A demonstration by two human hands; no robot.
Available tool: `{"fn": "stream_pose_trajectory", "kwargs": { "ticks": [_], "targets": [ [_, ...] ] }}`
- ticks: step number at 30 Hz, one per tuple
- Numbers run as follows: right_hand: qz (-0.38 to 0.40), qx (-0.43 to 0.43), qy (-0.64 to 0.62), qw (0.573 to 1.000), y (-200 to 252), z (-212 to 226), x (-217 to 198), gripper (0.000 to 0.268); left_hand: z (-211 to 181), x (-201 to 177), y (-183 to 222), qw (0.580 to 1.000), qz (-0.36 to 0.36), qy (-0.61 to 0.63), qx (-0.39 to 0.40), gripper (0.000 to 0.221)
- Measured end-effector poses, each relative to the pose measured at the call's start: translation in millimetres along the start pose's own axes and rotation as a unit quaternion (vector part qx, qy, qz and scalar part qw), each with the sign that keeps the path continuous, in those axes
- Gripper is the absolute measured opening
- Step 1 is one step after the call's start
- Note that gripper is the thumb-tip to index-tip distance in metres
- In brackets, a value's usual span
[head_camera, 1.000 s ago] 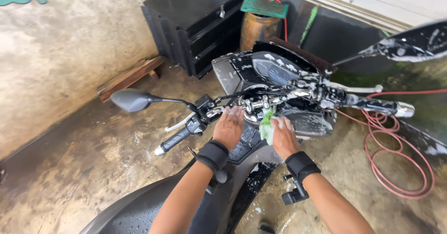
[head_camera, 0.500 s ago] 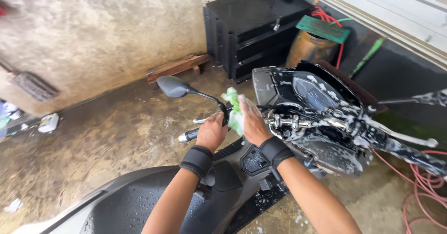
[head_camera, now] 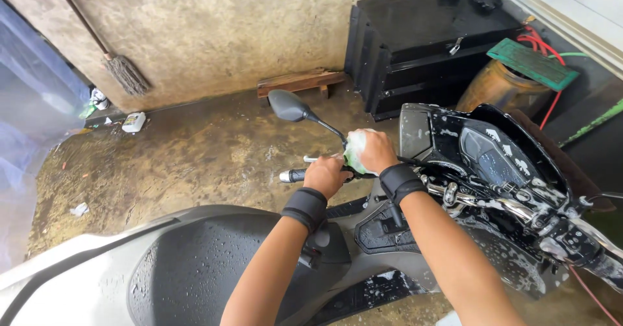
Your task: The person scrubs a black scooter with a soapy green sponge, cleaning the front fairing, handlebars, mirrors, dashboard, seat, and rear body panels. They repeatedly dip the sponge into a white container to reload soap while working around the vehicle.
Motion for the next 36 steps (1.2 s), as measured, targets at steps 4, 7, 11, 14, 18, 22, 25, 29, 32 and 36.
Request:
{"fn": "stream_pose_trajectory", "kwargs": {
  "ticks": [4, 7, 11, 14, 18, 22, 25, 29, 32, 36],
  "targets": [
    [-0.037, -0.043, -0.008, 0.998, 24.5, -0.5, -1.5, 0.034, -4.2, 1.0, 0.1, 1.000, 0.007, -0.012, -0.026, 0.031],
    [-0.055, -0.101, 0.019, 0.993, 52.3, 3.2, -5.5, 0.046, -8.5, 1.6, 2.4, 1.000, -0.014, 0.001, -0.018, 0.030],
    [-0.032, -0.109, 0.037, 0.993, 85.0, 12.2, -17.0, 0.065, -11.3, 1.3, 3.2, 0.999, -0.003, -0.029, -0.028, 0.038],
    [-0.005, -0.073, 0.036, 0.997, 105.9, 11.7, -25.8, 0.074, -13.1, 4.1, 0.5, 0.998, 0.012, -0.043, -0.041, 0.038],
    [-0.016, -0.008, 0.072, 0.997, 130.8, -32.9, -25.5, 0.070, -10.5, 12.8, -1.8, 0.997, 0.012, -0.070, -0.036, 0.041],
    [-0.015, 0.125, 0.042, 0.991, 117.2, -10.9, -52.2, 0.067, -14.3, 4.3, -2.9, 0.997, 0.018, -0.070, -0.039, 0.044],
    [-0.058, 0.140, -0.007, 0.988, 102.0, -21.0, -47.7, 0.068, -15.5, 0.9, -1.2, 0.996, 0.036, -0.062, -0.059, 0.047],
    [-0.067, 0.043, -0.011, 0.997, 77.8, -53.6, -9.7, 0.075, -14.6, 1.0, 0.2, 0.996, 0.025, -0.068, -0.043, 0.045],
    [-0.053, 0.061, -0.026, 0.996, 63.0, -67.7, -2.2, 0.073, -15.7, 0.7, -1.4, 0.996, 0.030, -0.063, -0.046, 0.046],
    [-0.014, 0.115, -0.072, 0.991, 51.7, -58.4, -19.6, 0.056, -15.3, 5.1, -4.1, 0.997, 0.005, -0.065, -0.041, 0.049]
  ]
}}
Point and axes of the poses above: each hand's wrist, its own y-axis away from the middle knuckle, its own x-axis out of the palm, z = x × y, the point moved 3 cm from there along -y, towards the middle knuckle, and after that the axes turned 13 degrees about -y, right-handed, at the moved point
